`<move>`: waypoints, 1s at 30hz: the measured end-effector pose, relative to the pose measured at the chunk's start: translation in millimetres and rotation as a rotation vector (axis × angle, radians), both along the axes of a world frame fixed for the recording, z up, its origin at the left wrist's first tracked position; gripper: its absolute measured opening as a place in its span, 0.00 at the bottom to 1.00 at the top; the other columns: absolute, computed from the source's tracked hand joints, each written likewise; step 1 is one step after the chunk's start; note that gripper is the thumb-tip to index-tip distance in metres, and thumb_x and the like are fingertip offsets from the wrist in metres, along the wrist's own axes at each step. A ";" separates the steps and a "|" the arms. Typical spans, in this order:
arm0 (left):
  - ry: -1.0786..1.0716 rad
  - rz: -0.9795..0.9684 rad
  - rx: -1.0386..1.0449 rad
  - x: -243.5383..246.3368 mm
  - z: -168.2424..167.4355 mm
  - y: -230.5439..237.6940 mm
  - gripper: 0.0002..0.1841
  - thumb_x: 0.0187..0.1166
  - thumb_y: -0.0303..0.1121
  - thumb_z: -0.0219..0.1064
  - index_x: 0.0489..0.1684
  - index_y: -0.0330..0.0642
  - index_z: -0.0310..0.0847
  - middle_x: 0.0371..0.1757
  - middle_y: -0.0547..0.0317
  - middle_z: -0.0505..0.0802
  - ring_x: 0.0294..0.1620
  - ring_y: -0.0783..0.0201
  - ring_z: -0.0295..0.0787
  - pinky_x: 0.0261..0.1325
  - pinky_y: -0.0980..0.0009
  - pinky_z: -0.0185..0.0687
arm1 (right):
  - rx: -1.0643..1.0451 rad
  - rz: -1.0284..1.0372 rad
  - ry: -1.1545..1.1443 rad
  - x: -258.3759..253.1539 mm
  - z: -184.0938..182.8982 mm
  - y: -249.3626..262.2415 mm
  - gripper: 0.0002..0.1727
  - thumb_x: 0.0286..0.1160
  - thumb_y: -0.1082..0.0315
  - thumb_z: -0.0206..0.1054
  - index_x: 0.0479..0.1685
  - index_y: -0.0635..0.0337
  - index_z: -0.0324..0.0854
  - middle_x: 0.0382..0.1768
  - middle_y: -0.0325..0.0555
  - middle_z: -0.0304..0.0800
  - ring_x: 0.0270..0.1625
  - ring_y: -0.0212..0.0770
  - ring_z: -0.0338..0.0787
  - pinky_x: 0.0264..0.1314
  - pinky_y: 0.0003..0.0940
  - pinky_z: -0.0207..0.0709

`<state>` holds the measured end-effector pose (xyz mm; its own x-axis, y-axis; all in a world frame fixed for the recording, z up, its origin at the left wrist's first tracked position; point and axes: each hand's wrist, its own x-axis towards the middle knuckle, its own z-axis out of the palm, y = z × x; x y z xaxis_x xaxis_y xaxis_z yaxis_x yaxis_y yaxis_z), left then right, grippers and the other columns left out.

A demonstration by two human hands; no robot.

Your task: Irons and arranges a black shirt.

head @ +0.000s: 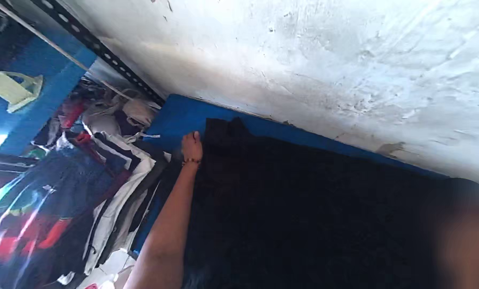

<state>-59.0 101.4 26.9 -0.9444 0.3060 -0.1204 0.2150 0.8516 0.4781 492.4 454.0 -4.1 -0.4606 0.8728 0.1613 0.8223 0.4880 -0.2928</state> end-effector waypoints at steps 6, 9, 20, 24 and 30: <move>0.003 -0.294 -0.061 -30.7 -23.7 -6.0 0.25 0.84 0.27 0.65 0.78 0.25 0.71 0.80 0.24 0.73 0.82 0.24 0.65 0.79 0.25 0.56 | -0.057 -0.049 -0.011 -4.2 -52.3 -50.2 0.53 0.82 0.29 0.41 0.92 0.68 0.54 0.89 0.72 0.55 0.92 0.75 0.53 0.86 0.78 0.38; 0.154 -0.216 -0.129 -64.2 -28.7 7.7 0.19 0.88 0.31 0.59 0.69 0.24 0.77 0.75 0.23 0.78 0.79 0.25 0.69 0.77 0.27 0.60 | -0.081 -0.073 -0.068 2.9 -61.7 -41.6 0.59 0.76 0.22 0.37 0.96 0.63 0.45 0.93 0.65 0.49 0.95 0.68 0.46 0.88 0.76 0.33; 0.381 -0.522 -0.120 80.3 -32.3 -137.8 0.32 0.89 0.51 0.48 0.81 0.36 0.74 0.85 0.37 0.75 0.87 0.31 0.65 0.85 0.29 0.50 | -0.105 0.244 -0.134 -20.4 3.3 -179.3 0.46 0.85 0.37 0.46 0.87 0.71 0.62 0.87 0.75 0.59 0.89 0.76 0.59 0.85 0.80 0.47; 0.231 -0.561 -0.225 78.7 -49.0 -211.6 0.37 0.87 0.53 0.48 0.86 0.32 0.65 0.87 0.32 0.70 0.87 0.25 0.61 0.82 0.24 0.48 | -0.142 -0.126 -0.188 75.6 -18.8 -193.1 0.43 0.89 0.38 0.43 0.90 0.66 0.60 0.89 0.65 0.61 0.92 0.70 0.57 0.86 0.83 0.35; 0.188 -0.446 -0.152 134.3 6.7 -130.8 0.30 0.94 0.45 0.45 0.80 0.26 0.70 0.79 0.22 0.76 0.83 0.21 0.65 0.79 0.24 0.54 | -0.404 -0.746 -0.031 180.6 12.0 -136.3 0.37 0.84 0.60 0.68 0.86 0.73 0.59 0.79 0.81 0.67 0.81 0.79 0.69 0.79 0.75 0.63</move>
<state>75.4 -29.4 33.6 -0.7351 0.6771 -0.0350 0.6445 0.7138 0.2739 673.0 317.6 7.9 0.2600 0.9376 -0.2310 0.8978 -0.3228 -0.2997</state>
